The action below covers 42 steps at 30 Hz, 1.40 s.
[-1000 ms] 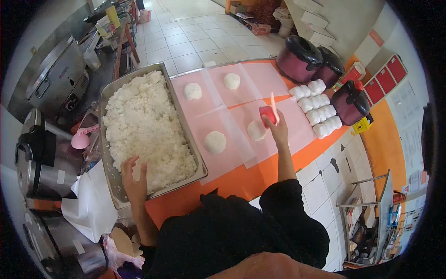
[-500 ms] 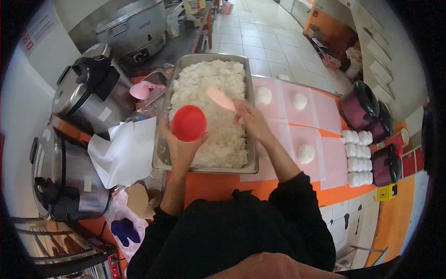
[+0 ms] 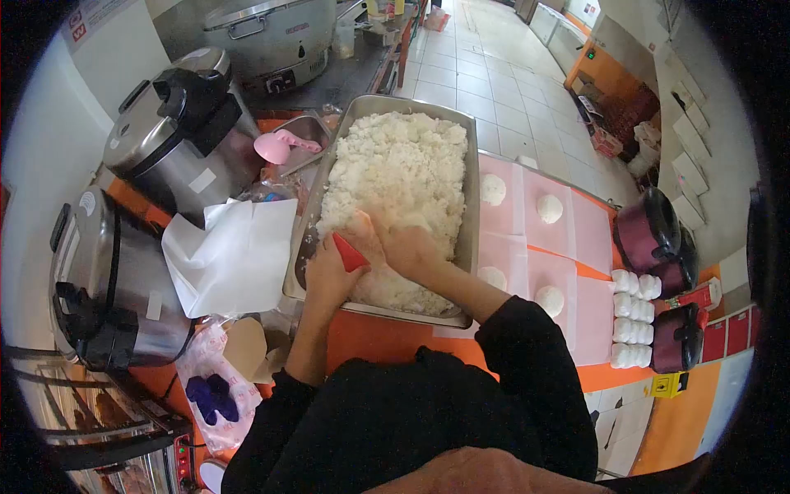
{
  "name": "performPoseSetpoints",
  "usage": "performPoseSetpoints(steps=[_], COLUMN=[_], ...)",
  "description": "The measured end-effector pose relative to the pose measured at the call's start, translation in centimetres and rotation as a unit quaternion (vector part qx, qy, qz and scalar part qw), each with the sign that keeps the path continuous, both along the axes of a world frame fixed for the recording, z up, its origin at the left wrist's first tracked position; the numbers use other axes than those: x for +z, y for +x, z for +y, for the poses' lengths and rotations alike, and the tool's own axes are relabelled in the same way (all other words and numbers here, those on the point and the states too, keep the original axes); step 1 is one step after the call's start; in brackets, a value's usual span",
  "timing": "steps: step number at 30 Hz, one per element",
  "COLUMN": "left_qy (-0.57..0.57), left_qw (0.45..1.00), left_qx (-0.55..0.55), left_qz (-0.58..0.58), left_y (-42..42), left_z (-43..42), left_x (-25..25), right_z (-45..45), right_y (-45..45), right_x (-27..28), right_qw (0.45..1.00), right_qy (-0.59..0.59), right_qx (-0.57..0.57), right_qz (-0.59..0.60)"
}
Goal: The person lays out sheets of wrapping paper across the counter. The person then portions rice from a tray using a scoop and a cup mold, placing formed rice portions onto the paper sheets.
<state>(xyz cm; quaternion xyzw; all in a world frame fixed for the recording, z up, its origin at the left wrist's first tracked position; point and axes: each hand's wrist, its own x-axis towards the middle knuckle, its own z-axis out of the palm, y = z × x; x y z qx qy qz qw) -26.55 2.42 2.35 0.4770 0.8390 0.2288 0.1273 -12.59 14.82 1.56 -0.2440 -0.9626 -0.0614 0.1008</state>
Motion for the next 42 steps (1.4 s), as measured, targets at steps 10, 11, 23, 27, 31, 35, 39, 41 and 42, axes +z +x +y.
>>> performPoseSetpoints(steps=[10, 11, 23, 27, 31, 35, 39, 41, 42], left_qy=[0.042, 0.042, 0.058, 0.099, 0.175, 0.279, 0.27, 0.277, 0.281], left_qw=[0.991, 0.99, 0.988, 0.987, 0.967, 0.791, 0.681, 0.706, 0.728], left_qx=[-0.121, -0.129, -0.144, -0.125, -0.096, -0.069, -0.096, -0.139, -0.146], left_qz=[-0.045, -0.04, -0.009, -0.012, -0.159, -0.54, -0.674, -0.636, -0.608], left_y=[-0.7, -0.7, -0.1, -0.1, -0.4, -1.2, 0.5, 1.3, 1.5], left_z=[-0.3, -0.4, -0.1, -0.6, -1.1, -0.8, -1.0, -0.8, -0.7], left_x=[0.2, -0.1, -0.6, -0.4, 1.0, 1.5, 2.2, 2.0, 1.6], right_z=[1.1, 2.2, -4.4, -7.1, -7.4, -3.7, -1.8, -4.0, -5.0], right_y=[4.6, 5.0, 2.3, 1.9, 2.9, 7.3, 9.6, 8.5, 7.9], right_x=[4.7, 3.8, 2.1, 2.5, 5.7, 12.1, 7.8, 6.6, 6.0], right_qw=[0.987, 0.986, 0.987, 0.987, 0.983, 0.945, 0.849, 0.826, 0.812], right_qy=[-0.06, -0.048, -0.144, -0.148, -0.146, -0.264, -0.434, -0.489, -0.519], right_qx=[-0.106, -0.137, -0.048, -0.059, -0.109, -0.155, 0.039, 0.03, 0.026], right_qz=[-0.102, -0.088, -0.053, -0.034, -0.008, 0.115, 0.301, 0.277, 0.264])
